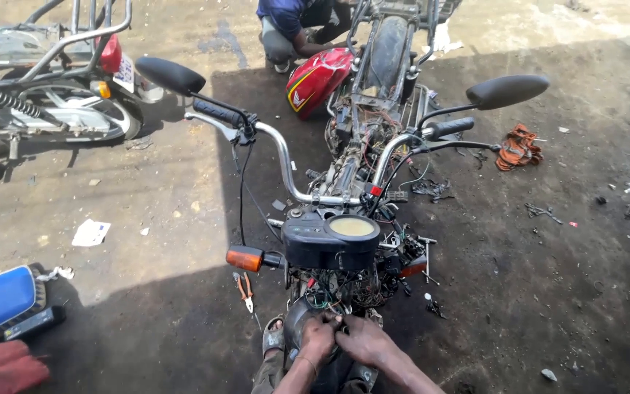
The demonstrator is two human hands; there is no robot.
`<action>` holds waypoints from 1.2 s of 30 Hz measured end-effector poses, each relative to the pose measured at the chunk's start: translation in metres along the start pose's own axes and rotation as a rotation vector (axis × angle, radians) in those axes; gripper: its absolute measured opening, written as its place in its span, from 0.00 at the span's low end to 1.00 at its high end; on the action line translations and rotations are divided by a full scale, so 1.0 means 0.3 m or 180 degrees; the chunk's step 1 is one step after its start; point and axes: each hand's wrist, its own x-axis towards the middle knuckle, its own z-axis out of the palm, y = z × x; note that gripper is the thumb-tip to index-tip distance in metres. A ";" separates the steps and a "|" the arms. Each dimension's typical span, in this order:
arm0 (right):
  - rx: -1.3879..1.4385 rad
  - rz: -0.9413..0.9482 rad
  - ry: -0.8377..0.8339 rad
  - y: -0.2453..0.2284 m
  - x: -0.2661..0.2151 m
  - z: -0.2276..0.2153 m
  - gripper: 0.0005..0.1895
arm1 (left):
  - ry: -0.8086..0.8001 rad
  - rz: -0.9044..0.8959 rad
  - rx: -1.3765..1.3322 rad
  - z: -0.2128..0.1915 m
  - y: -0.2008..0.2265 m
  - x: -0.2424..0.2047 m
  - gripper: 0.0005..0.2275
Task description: Sorting, bundling, and securing the main wiring harness of a motorcycle using electrical tape.
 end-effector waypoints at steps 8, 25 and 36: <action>0.0045 -0.0578 0.0733 0.095 0.025 0.073 0.18 | -0.0469 -0.0277 0.0754 -0.030 0.100 -0.060 0.11; -0.0663 -0.0876 0.1326 0.253 0.137 0.202 0.25 | -0.0480 -0.1023 -0.0304 -0.010 0.242 -0.213 0.08; 0.0332 -0.1713 0.0905 -0.037 -0.187 0.043 0.11 | -0.0757 -0.0446 0.1707 0.077 0.104 0.095 0.14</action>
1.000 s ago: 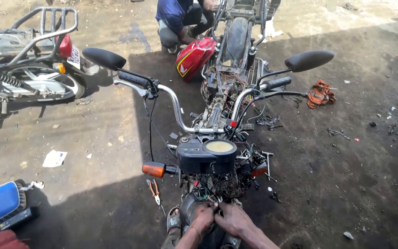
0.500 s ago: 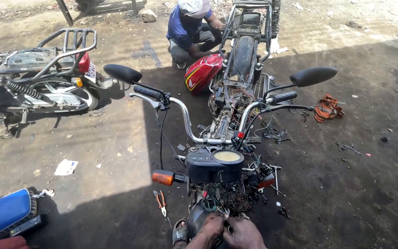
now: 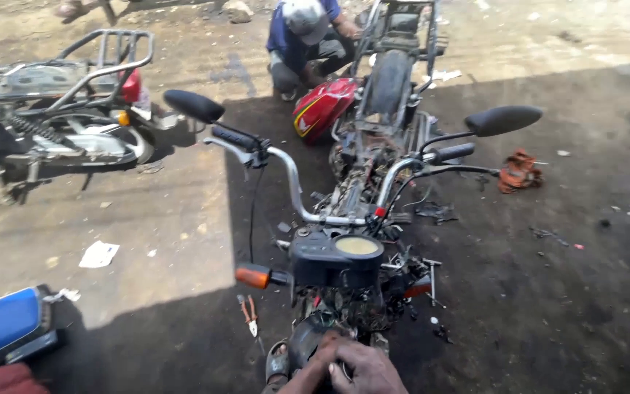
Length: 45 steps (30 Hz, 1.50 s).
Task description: Sorting, bundling, and securing the main wiring harness of a motorcycle using electrical tape.
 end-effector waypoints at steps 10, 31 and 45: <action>0.1275 0.1796 0.1347 0.264 -0.074 0.039 0.16 | -0.0378 0.0326 -0.1541 -0.068 -0.087 -0.092 0.09; 0.2517 0.1228 0.0873 0.811 -0.391 -0.013 0.08 | 0.2071 0.1442 -0.0152 0.049 -0.083 -0.290 0.14; 0.3847 0.2116 0.1844 0.937 -0.368 0.020 0.16 | 0.2640 0.0880 0.0269 0.066 0.005 -0.494 0.18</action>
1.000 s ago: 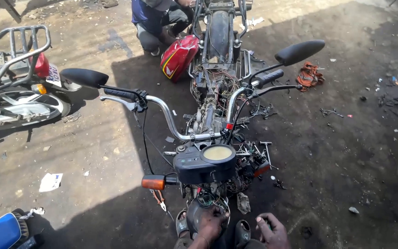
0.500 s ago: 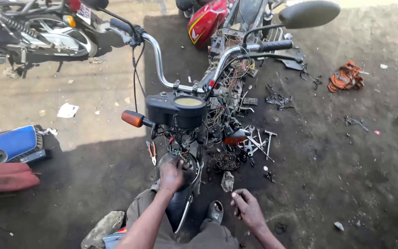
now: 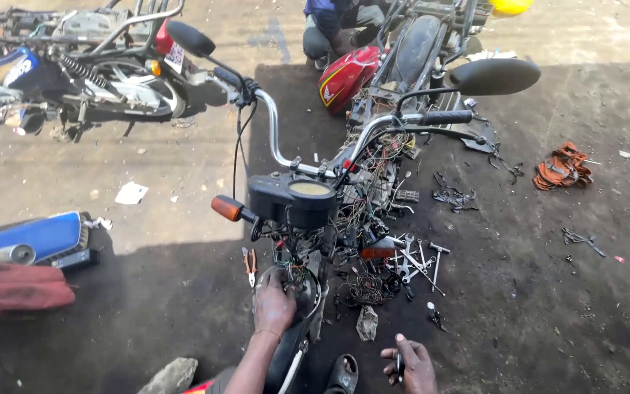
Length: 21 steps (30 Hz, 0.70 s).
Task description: Sorting, bundling, and securing the main wiring harness of a motorcycle using electrical tape.
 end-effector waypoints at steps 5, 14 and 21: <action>0.0311 0.0655 -0.0013 0.039 -0.074 0.099 0.15 | 0.0232 0.0328 -0.0077 -0.016 0.012 -0.051 0.18; -0.0369 0.0313 -0.1310 -0.024 -0.066 0.232 0.13 | -0.1078 0.0001 -0.1165 0.039 -0.004 -0.302 0.13; -0.0505 -0.0565 -0.1640 -0.208 -0.207 0.314 0.10 | -0.1338 -0.1195 -0.1014 0.119 -0.225 -0.436 0.11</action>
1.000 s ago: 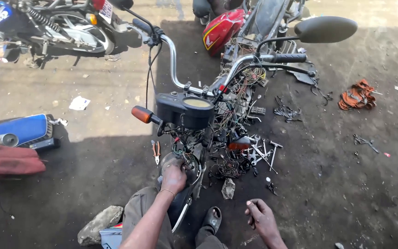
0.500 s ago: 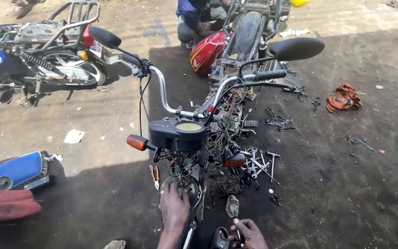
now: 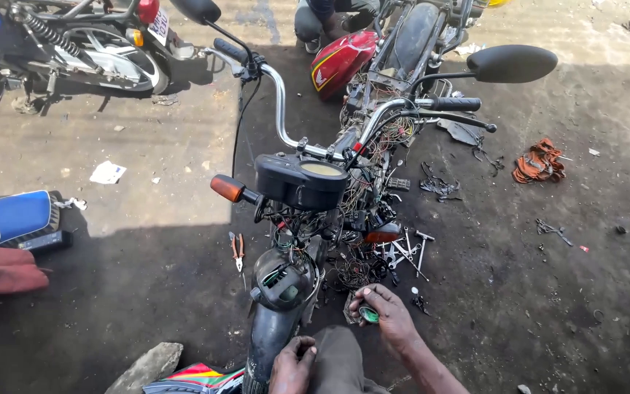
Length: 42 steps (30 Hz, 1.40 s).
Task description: Sorting, bundling, and securing the main wiring harness of a motorcycle using electrical tape.
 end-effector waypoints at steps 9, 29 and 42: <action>0.0233 0.0043 0.0988 -0.062 0.082 -0.220 0.11 | 0.0056 0.1115 -0.0207 -0.025 0.399 0.073 0.10; -0.1126 0.0565 -0.0683 -0.586 0.662 -0.263 0.11 | -0.0151 0.0685 0.0353 -0.071 0.897 0.390 0.18; -0.1084 0.1193 -0.1395 -0.660 0.819 -0.380 0.12 | 0.1527 0.0771 -0.0007 0.089 0.899 0.275 0.15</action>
